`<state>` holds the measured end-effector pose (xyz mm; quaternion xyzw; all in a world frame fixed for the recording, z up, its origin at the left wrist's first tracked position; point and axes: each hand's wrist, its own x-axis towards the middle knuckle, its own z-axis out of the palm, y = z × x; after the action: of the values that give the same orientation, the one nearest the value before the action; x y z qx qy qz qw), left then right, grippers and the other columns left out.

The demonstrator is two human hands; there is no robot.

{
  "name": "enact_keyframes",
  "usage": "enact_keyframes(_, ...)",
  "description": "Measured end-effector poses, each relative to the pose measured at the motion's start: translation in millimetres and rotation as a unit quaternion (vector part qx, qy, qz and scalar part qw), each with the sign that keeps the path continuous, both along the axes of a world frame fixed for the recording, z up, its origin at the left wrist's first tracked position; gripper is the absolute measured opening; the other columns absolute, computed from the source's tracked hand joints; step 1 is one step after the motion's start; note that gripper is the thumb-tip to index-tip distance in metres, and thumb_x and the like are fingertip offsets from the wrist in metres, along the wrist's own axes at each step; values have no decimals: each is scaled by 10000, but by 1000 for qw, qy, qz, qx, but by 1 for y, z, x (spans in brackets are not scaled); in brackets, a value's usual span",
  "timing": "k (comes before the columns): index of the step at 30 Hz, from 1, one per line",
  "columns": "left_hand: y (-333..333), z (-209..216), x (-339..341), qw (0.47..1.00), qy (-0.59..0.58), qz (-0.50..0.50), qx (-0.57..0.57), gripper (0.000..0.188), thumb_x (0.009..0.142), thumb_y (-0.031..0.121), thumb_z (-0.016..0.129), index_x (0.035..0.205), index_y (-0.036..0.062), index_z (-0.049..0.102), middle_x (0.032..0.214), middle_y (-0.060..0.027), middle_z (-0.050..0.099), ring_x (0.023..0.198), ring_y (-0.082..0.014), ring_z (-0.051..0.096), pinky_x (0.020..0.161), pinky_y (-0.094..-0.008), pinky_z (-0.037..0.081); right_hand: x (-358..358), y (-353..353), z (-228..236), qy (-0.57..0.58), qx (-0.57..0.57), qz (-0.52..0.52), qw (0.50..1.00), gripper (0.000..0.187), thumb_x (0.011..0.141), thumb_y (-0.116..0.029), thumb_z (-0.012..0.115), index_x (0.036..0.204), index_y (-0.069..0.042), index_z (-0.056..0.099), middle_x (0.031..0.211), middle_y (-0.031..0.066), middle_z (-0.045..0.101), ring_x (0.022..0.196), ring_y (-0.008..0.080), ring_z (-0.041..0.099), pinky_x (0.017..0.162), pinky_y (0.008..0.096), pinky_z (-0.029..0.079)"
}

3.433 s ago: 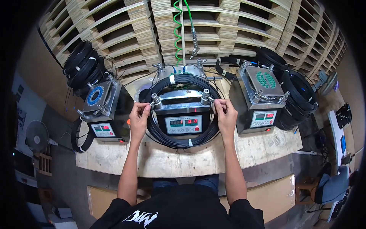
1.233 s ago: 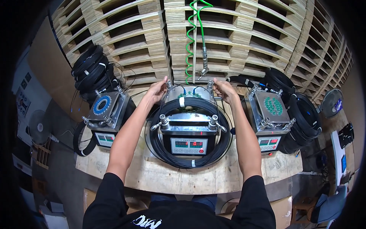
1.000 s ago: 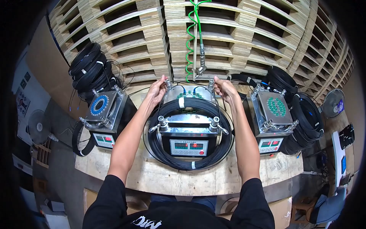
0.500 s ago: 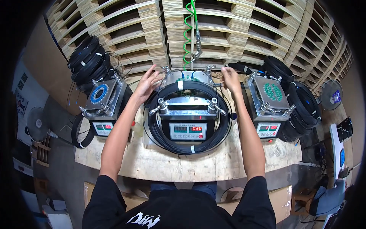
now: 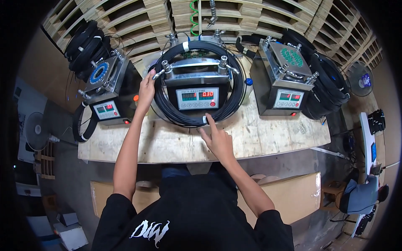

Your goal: The recorder places a large cable coil into a heating/sealing machine, secures it, and operates the device to seal components.

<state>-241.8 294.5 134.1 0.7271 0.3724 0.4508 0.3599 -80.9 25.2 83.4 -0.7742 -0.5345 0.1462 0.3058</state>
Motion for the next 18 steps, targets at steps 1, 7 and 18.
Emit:
enact_keyframes(1, 0, 0, 4, 1000, -4, 7, 13, 578, 1078, 474, 453, 1240, -60, 604, 861, -36, 624, 790, -121, 523, 751, -274, 469, -2, 2, -7, -42, -14, 17, 999, 850, 925, -381, 709, 1606, -220, 225, 588, 146, 624, 539, 358, 643, 537, 437, 494)
enact_keyframes(7, -10, 1, 9, 999, -44, 16, 16, 570, 1082, 472, 447, 1164, -66, 618, 739, 1, 492, 675, -93, 426, 611, -269, 432, 2, 12, -17, -60, -15, -4, 998, 992, 888, -333, 756, 1633, -250, 106, 612, 177, 629, 574, 379, 650, 518, 434, 488)
enact_keyframes(18, -8, -6, 7, 998, -54, 7, -12, 580, 1081, 477, 450, 1130, -76, 618, 740, 9, 492, 685, -89, 422, 633, -257, 430, 14, 19, -27, -135, -18, 5, 991, 1017, 832, -293, 801, 1625, -322, 164, 606, 151, 628, 565, 376, 646, 498, 443, 476)
